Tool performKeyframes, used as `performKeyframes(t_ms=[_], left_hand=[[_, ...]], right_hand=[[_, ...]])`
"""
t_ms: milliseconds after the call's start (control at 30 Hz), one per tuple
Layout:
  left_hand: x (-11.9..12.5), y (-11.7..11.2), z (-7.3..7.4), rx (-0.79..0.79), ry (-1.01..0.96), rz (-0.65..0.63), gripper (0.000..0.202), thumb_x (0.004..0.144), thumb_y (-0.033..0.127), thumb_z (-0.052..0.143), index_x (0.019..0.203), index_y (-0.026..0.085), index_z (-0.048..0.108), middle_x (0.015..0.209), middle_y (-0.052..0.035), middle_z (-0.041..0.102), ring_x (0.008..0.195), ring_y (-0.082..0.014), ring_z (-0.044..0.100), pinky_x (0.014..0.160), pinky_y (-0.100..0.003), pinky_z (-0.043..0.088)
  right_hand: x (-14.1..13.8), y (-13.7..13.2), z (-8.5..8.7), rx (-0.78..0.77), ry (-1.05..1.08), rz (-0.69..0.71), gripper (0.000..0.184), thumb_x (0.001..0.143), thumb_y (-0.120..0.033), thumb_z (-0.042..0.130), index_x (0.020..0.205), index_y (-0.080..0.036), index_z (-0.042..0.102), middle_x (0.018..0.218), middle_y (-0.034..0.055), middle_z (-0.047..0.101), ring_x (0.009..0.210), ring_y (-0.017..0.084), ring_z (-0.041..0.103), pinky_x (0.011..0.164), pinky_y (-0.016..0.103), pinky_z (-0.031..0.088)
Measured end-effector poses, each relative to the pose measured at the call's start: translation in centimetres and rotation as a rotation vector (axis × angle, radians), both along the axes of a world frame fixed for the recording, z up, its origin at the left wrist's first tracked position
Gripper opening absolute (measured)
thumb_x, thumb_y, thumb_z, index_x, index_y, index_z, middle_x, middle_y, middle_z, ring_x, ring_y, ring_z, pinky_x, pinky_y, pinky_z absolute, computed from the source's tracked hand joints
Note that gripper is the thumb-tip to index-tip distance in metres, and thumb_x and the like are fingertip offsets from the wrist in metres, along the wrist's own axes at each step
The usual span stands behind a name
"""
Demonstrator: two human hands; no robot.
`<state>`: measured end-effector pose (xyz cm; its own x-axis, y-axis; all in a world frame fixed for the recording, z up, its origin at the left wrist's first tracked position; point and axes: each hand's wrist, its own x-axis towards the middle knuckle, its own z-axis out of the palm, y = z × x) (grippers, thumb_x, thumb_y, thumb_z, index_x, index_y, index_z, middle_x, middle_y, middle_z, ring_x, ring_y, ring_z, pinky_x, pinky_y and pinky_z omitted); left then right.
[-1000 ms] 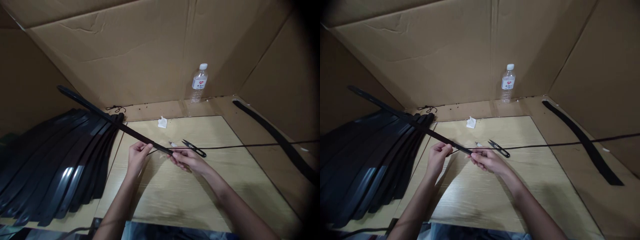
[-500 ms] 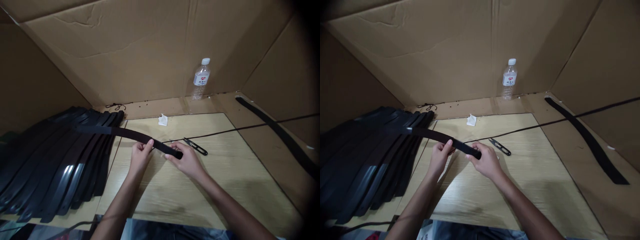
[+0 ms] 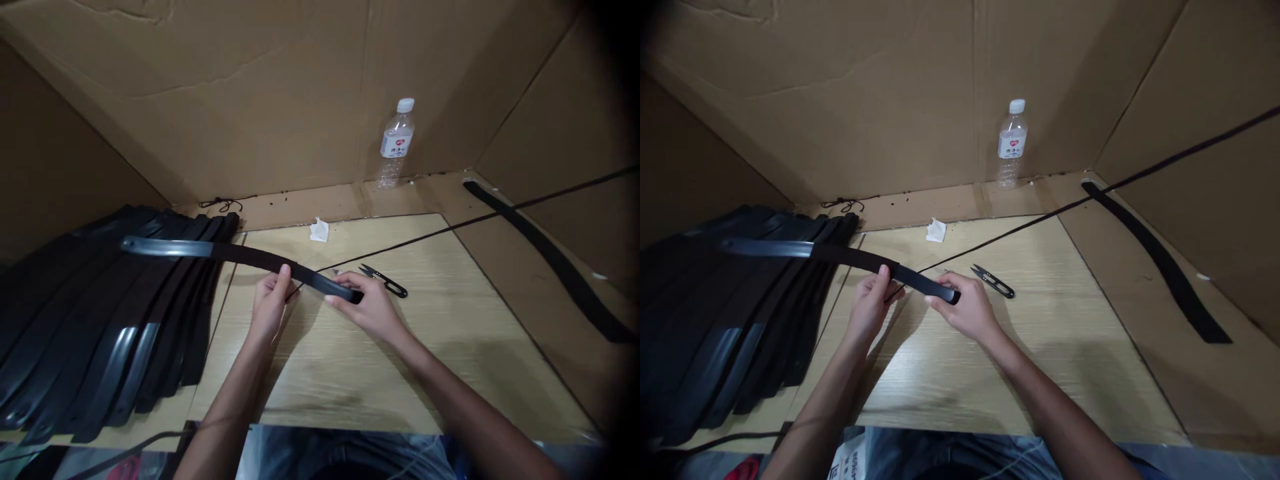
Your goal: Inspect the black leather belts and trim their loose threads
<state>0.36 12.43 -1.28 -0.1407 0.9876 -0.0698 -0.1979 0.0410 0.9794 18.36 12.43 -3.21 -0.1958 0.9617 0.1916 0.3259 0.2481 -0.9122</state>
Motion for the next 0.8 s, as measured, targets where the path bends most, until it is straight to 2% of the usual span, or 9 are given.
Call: performKeyframes(t_ms=[67,133,200,233,333,433,633,800], left_hand=[[0.2,-0.1,-0.1,0.032,0.037,0.001,0.055,0.073,0.056,0.067,0.056,0.016,0.034,0.049,0.0074,0.021,0.044,-0.0035,0.020,0.045,-0.017,0.029],[0.3,-0.2,-0.1,0.050,0.078,0.013,0.042,0.073,0.053,0.068,0.073,0.015,0.051,0.050,0.0075,0.029,0.044,-0.0039,0.024,0.045,-0.016,0.029],[0.3,-0.3,-0.1,0.061,0.094,0.016,0.040,0.074,0.050,0.069,0.093,0.016,0.057,0.051,0.0074,0.036,0.043,-0.0042,0.026,0.044,-0.015,0.028],[0.3,-0.3,-0.1,0.069,0.089,0.016,0.040,0.074,0.048,0.069,0.095,0.016,0.058,0.051,0.0072,0.037,0.044,-0.0042,0.027,0.044,-0.015,0.027],[0.2,-0.4,-0.1,0.098,0.066,0.030,0.034,0.075,0.046,0.070,0.079,0.014,0.056,0.049,0.0063,0.036,0.045,-0.0039,0.027,0.045,-0.015,0.026],[0.0,-0.4,0.0,0.117,0.068,0.044,0.037,0.075,0.045,0.070,0.067,0.013,0.052,0.049,0.0061,0.030,0.046,-0.0039,0.026,0.045,-0.015,0.025],[-0.8,-0.4,-0.2,0.087,0.000,0.038,0.032,0.070,0.044,0.072,0.077,0.013,0.064,0.051,0.0043,0.036,0.048,-0.0061,0.036,0.050,-0.018,0.035],[-1.3,-0.4,-0.7,0.152,0.044,0.024,0.026,0.074,0.037,0.071,0.083,0.014,0.065,0.050,0.0049,0.036,0.047,-0.0055,0.035,0.051,-0.018,0.035]], right_hand=[[-0.2,0.0,-0.2,-0.058,0.095,0.002,0.036,0.073,-0.042,0.066,0.093,-0.012,0.065,0.093,0.0061,0.065,0.081,0.014,0.063,0.071,0.020,0.049],[-0.4,0.0,-0.4,-0.084,0.166,-0.002,0.038,0.073,-0.044,0.067,0.094,-0.011,0.065,0.096,0.0076,0.065,0.087,0.015,0.063,0.078,0.022,0.051],[-0.5,0.0,-0.6,-0.098,0.196,-0.004,0.040,0.072,-0.044,0.067,0.094,-0.011,0.064,0.098,0.0085,0.064,0.089,0.015,0.063,0.081,0.023,0.052],[-0.6,0.0,-0.7,-0.105,0.204,-0.004,0.041,0.072,-0.045,0.068,0.094,-0.011,0.064,0.098,0.0088,0.064,0.089,0.016,0.063,0.081,0.024,0.052],[-0.6,0.0,-0.8,-0.115,0.216,0.007,0.042,0.072,-0.045,0.068,0.095,-0.011,0.063,0.098,0.0093,0.064,0.089,0.016,0.064,0.083,0.025,0.052],[-0.6,-0.2,-0.7,-0.105,0.214,0.014,0.041,0.073,-0.044,0.068,0.096,-0.011,0.063,0.098,0.0093,0.064,0.089,0.015,0.063,0.083,0.025,0.052],[-0.4,-0.3,-0.1,-0.085,0.255,0.030,0.040,0.072,-0.043,0.069,0.095,-0.011,0.064,0.098,0.0093,0.063,0.090,0.015,0.063,0.083,0.023,0.053],[-0.3,-0.5,-0.1,-0.079,0.323,0.029,0.043,0.070,-0.044,0.070,0.095,-0.010,0.064,0.101,0.0106,0.063,0.092,0.015,0.063,0.084,0.024,0.052]])
